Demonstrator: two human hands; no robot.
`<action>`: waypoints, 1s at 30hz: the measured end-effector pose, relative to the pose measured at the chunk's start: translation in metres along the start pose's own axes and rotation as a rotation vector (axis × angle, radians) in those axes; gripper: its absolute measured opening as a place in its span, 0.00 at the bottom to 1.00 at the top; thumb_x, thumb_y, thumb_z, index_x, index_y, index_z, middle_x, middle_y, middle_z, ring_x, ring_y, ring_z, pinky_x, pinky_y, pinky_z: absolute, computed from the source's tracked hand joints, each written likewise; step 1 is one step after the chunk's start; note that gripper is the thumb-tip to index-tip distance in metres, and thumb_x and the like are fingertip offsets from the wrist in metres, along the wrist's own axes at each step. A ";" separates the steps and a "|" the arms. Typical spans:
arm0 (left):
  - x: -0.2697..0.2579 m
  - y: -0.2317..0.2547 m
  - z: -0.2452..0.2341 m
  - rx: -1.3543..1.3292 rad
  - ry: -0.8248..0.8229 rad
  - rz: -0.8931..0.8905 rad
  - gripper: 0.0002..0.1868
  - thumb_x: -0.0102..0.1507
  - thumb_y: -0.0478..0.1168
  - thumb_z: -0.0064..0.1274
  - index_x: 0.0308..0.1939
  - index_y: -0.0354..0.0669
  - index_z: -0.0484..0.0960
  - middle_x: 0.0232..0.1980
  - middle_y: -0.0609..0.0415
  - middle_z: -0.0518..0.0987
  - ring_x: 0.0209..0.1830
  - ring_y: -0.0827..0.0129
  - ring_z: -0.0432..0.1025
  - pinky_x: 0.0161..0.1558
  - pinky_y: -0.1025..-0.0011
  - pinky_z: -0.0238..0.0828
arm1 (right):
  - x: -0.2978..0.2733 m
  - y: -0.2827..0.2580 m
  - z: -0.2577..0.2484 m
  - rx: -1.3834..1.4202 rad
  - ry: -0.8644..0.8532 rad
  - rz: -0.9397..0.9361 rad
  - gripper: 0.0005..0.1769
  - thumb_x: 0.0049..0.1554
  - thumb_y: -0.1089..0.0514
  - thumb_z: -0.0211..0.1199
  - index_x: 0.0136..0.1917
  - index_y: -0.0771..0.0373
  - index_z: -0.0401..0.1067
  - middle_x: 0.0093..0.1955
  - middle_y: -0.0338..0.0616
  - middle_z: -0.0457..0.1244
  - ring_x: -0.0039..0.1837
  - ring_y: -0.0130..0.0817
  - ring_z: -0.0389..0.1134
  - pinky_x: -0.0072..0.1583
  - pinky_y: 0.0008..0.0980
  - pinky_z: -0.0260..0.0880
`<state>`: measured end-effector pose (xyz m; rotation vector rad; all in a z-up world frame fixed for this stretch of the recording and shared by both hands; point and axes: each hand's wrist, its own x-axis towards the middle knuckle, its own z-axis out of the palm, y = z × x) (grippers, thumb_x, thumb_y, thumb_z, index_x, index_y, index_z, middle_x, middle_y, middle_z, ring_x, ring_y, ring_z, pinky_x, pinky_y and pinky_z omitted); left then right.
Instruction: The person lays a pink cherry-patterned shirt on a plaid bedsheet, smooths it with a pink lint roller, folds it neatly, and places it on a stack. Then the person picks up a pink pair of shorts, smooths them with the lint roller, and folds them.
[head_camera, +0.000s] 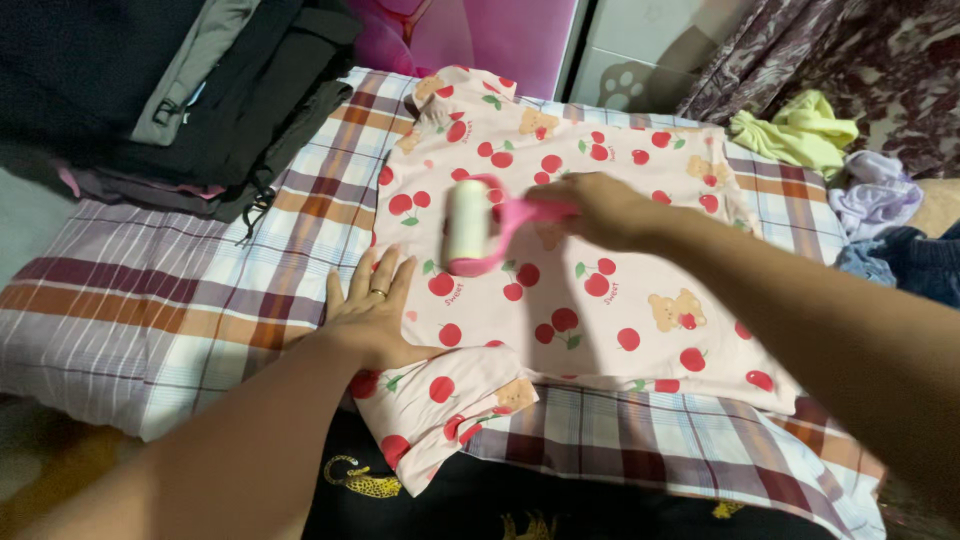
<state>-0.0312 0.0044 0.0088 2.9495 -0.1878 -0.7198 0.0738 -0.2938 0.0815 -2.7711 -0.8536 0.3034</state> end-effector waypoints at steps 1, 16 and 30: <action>0.001 -0.001 0.001 0.001 0.003 -0.002 0.76 0.45 0.80 0.59 0.82 0.52 0.31 0.85 0.55 0.25 0.84 0.59 0.14 0.76 0.39 0.15 | -0.009 0.021 -0.003 0.087 -0.026 0.058 0.32 0.57 0.65 0.60 0.73 0.47 0.67 0.64 0.44 0.68 0.55 0.42 0.72 0.58 0.42 0.73; 0.011 -0.001 0.009 0.056 0.017 -0.010 0.73 0.48 0.80 0.59 0.82 0.54 0.34 0.85 0.53 0.25 0.84 0.58 0.13 0.76 0.38 0.15 | -0.197 0.198 -0.083 -0.200 -0.141 0.607 0.30 0.59 0.54 0.66 0.73 0.42 0.70 0.58 0.42 0.75 0.50 0.40 0.77 0.55 0.38 0.83; 0.009 0.002 0.001 0.088 -0.024 -0.046 0.72 0.47 0.80 0.59 0.82 0.59 0.34 0.86 0.57 0.28 0.85 0.60 0.16 0.77 0.38 0.22 | -0.126 0.114 -0.007 -0.021 -0.092 0.258 0.26 0.58 0.59 0.62 0.68 0.40 0.73 0.59 0.38 0.72 0.57 0.38 0.75 0.60 0.40 0.74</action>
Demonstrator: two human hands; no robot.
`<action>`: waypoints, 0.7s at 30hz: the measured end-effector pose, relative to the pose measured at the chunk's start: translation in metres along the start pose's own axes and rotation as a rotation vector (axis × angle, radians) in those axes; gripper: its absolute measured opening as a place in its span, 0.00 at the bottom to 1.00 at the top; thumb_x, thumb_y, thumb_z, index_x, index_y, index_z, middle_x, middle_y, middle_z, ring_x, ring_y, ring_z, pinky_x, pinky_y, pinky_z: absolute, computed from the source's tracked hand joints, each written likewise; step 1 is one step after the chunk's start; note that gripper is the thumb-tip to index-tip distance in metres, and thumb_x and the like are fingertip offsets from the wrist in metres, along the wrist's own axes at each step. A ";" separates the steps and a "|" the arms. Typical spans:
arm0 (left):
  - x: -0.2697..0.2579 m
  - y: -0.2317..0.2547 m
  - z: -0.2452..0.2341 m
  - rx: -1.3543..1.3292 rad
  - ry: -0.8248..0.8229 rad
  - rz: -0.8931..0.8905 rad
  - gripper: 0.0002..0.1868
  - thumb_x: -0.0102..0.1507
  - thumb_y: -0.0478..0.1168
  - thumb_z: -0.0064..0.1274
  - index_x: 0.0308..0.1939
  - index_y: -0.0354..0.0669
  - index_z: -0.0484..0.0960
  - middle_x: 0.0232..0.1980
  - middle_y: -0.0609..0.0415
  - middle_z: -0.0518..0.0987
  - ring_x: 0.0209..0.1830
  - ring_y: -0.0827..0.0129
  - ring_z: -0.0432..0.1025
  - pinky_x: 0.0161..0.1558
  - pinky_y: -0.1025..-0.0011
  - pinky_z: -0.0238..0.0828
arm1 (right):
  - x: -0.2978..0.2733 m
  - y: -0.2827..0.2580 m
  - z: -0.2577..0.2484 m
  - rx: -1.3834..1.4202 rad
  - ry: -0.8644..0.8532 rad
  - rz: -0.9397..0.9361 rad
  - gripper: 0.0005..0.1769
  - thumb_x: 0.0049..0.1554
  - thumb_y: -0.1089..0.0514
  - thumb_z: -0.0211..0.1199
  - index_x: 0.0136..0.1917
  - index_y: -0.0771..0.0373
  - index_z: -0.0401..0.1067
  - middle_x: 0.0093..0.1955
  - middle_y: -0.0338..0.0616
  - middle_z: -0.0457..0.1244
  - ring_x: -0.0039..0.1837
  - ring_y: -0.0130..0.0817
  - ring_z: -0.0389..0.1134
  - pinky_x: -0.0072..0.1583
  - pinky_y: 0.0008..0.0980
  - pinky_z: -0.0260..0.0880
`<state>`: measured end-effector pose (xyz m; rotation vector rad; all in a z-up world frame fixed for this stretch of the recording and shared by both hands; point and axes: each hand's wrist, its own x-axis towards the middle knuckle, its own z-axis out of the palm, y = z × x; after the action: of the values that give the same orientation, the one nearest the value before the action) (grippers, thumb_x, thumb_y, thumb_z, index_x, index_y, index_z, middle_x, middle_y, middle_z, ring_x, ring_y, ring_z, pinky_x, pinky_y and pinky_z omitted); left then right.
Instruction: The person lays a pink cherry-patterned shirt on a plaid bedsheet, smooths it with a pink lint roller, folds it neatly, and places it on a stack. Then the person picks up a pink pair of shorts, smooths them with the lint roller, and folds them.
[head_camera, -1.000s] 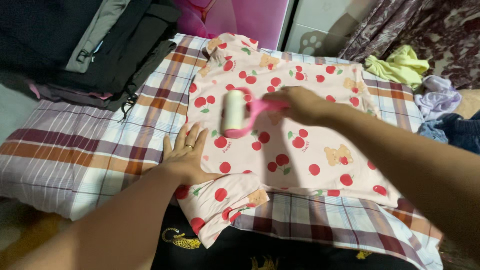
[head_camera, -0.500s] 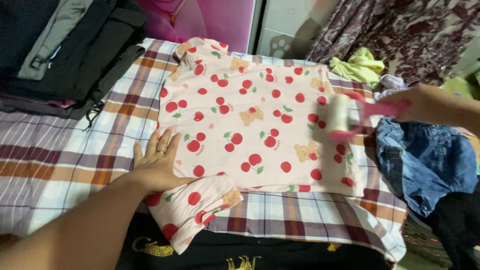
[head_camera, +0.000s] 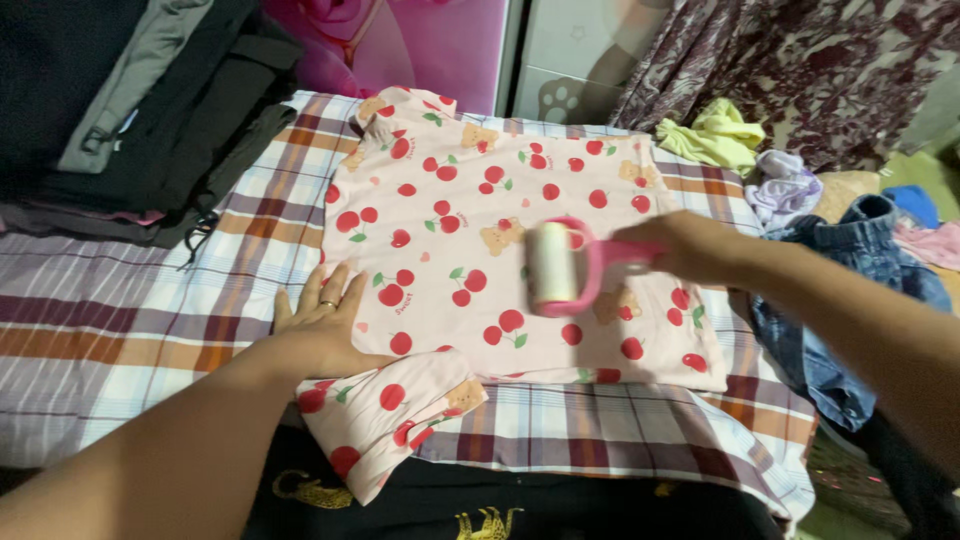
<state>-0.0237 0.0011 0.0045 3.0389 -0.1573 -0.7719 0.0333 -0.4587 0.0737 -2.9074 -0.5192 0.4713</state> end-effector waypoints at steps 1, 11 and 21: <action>0.001 0.000 0.000 -0.001 0.004 0.004 0.72 0.47 0.79 0.60 0.82 0.59 0.35 0.86 0.57 0.28 0.85 0.60 0.17 0.76 0.38 0.22 | -0.014 0.033 -0.004 -0.103 0.004 0.036 0.22 0.60 0.54 0.64 0.67 0.39 0.74 0.58 0.38 0.73 0.56 0.38 0.75 0.60 0.41 0.74; -0.010 0.018 -0.020 -0.053 0.088 -0.073 0.62 0.48 0.75 0.60 0.80 0.58 0.54 0.85 0.56 0.45 0.86 0.63 0.35 0.75 0.39 0.38 | -0.123 0.123 -0.053 -0.218 -0.005 0.506 0.36 0.55 0.62 0.69 0.71 0.30 0.72 0.53 0.37 0.75 0.48 0.39 0.76 0.51 0.41 0.80; -0.014 0.124 -0.035 -0.046 0.131 0.222 0.55 0.54 0.67 0.62 0.79 0.59 0.55 0.84 0.54 0.45 0.84 0.49 0.34 0.77 0.41 0.34 | -0.060 -0.097 -0.002 0.062 0.030 -0.115 0.29 0.57 0.61 0.62 0.71 0.40 0.70 0.60 0.40 0.71 0.55 0.35 0.73 0.59 0.39 0.73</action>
<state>-0.0311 -0.1213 0.0449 2.9481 -0.4590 -0.5519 -0.0496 -0.3907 0.1116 -2.8020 -0.6516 0.4192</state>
